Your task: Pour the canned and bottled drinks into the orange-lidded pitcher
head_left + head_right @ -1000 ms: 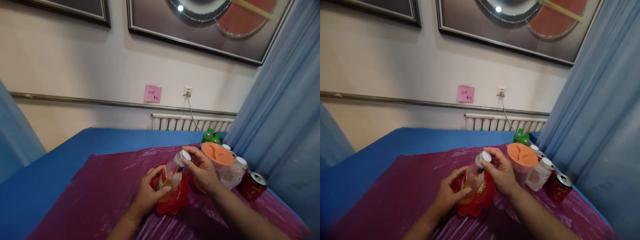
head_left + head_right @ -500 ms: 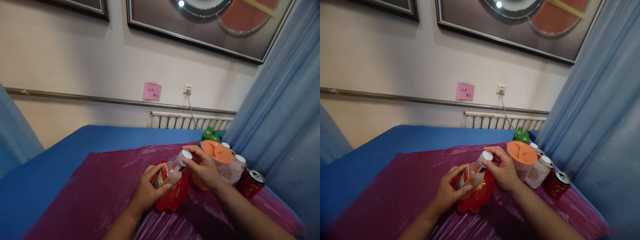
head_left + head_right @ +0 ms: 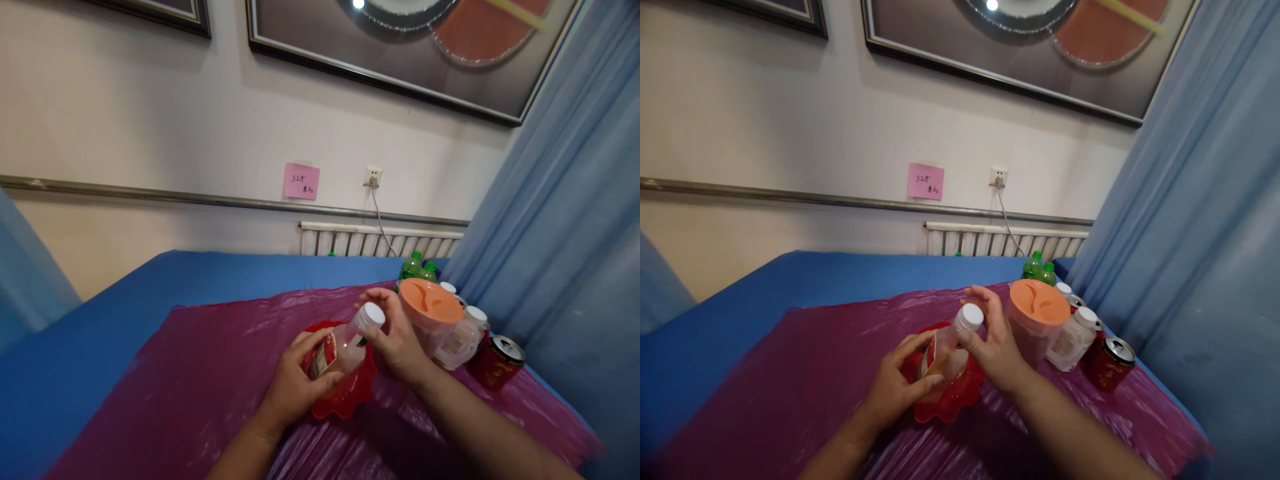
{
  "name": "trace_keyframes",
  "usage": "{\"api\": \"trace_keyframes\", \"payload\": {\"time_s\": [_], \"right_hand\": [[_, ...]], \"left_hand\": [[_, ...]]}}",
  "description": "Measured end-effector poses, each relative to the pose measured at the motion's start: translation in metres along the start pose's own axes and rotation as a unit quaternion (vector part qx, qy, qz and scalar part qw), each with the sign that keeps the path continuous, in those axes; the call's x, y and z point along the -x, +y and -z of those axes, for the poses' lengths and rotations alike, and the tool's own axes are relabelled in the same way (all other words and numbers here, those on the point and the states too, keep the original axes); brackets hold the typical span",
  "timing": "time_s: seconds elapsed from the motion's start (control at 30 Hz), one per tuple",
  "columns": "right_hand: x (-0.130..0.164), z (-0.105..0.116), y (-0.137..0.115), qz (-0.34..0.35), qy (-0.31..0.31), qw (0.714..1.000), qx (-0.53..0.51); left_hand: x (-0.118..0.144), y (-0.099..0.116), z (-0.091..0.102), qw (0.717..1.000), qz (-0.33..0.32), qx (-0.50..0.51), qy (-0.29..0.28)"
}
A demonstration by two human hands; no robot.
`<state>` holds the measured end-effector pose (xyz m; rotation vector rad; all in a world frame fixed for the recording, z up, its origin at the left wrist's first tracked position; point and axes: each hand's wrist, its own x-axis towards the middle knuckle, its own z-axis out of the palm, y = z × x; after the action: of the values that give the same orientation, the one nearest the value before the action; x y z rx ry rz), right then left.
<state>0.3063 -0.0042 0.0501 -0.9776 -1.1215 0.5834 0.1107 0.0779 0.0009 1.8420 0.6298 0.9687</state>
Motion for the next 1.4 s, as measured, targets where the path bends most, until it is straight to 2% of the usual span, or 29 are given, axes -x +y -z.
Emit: {"api": "trace_keyframes", "payload": {"time_s": [0.17,0.23,0.33,0.4,0.57,0.63,0.7,0.8,0.93,1.2,1.4], "right_hand": [[0.007,-0.003,-0.008,0.039,-0.039,0.998,-0.032],[0.007,-0.005,-0.006,0.044,-0.013,0.999,0.007],[0.003,-0.006,-0.001,0.05,0.066,0.993,0.079],[0.001,-0.006,-0.001,0.034,0.085,0.99,0.103],[0.005,-0.005,-0.01,0.043,-0.003,0.999,0.003],[0.008,-0.005,-0.011,0.048,-0.019,0.999,-0.011],[0.009,-0.004,-0.009,0.046,-0.007,0.999,0.008],[0.005,-0.004,-0.006,0.032,0.042,0.998,0.04],[-0.001,-0.004,-0.007,-0.003,0.092,0.992,0.086],[0.006,-0.004,-0.013,0.03,0.034,0.999,0.005],[-0.002,-0.01,-0.013,0.039,0.073,0.996,0.025]], "left_hand": [[-0.002,-0.003,0.002,1.0,0.017,0.014,0.013],[-0.004,-0.004,0.002,1.0,0.016,0.016,0.01],[-0.007,-0.006,0.002,1.0,-0.003,-0.003,0.004],[-0.009,-0.006,0.001,1.0,-0.014,-0.017,0.001],[-0.01,-0.008,0.0,1.0,-0.001,-0.02,0.011],[-0.008,-0.007,0.0,1.0,0.01,-0.011,0.012],[-0.007,-0.005,0.0,1.0,0.012,-0.003,0.019],[-0.005,-0.002,-0.001,1.0,0.008,-0.005,0.025],[-0.005,-0.001,-0.003,1.0,0.007,0.002,0.011],[-0.004,-0.003,-0.003,0.996,0.038,0.077,0.0],[-0.003,0.0,-0.004,0.994,0.04,0.098,0.001]]}}
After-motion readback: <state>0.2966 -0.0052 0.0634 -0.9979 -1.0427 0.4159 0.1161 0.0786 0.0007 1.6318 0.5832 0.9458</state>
